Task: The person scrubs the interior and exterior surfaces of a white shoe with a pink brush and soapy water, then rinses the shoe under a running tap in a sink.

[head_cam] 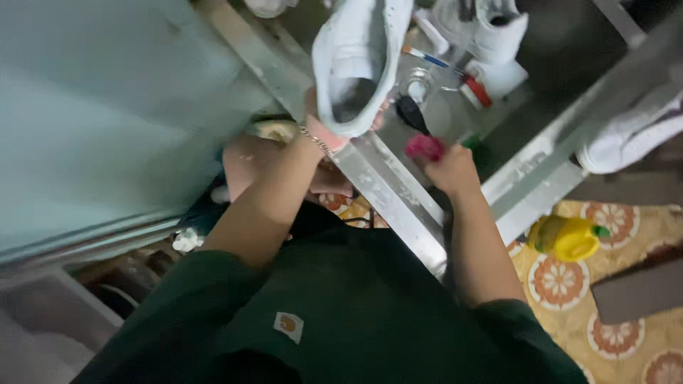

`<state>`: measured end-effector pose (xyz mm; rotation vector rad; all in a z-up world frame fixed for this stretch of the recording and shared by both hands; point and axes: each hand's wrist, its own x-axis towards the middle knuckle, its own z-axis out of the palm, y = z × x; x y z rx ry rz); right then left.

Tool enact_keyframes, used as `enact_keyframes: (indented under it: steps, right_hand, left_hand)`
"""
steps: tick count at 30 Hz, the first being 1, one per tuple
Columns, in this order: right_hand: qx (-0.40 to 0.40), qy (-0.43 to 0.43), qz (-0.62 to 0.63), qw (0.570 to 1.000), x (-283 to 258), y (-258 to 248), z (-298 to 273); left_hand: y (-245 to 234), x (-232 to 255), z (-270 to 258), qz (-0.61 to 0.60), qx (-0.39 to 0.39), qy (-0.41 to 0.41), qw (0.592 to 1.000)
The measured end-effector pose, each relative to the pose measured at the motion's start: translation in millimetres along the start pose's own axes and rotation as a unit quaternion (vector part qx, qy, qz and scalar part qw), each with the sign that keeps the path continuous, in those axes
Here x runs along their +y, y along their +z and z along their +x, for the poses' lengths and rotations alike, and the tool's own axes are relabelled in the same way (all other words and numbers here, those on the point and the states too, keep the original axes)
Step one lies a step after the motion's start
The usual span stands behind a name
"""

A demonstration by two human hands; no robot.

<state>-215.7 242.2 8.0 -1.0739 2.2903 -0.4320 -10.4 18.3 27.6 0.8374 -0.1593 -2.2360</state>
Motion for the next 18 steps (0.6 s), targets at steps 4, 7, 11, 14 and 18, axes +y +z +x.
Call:
enact_keyframes:
  steps: [4,7,11,14,18]
  right_hand:
    - [-0.026,0.047,0.014,0.998,8.1,4.0,11.8]
    - [-0.047,0.063,-0.055,0.995,16.8,11.5,14.5]
    - [-0.026,0.069,-0.010,0.997,41.9,6.0,31.4]
    - [-0.059,0.098,-0.032,0.993,70.1,13.1,48.3]
    - [-0.193,0.084,-0.210,0.955,50.5,31.1,42.3]
  left_hand:
    - [10.7,1.0,-18.1,-0.006,0.005,0.024,1.000]
    - [22.1,0.0,-24.2,-0.007,0.006,0.026,1.000]
    - [34.4,0.3,-33.8,-0.009,0.005,0.019,1.000]
    - [39.3,-0.7,-48.2,-0.011,0.005,0.016,1.000]
    - [48.4,-0.9,-62.8,-0.012,0.009,0.013,1.000]
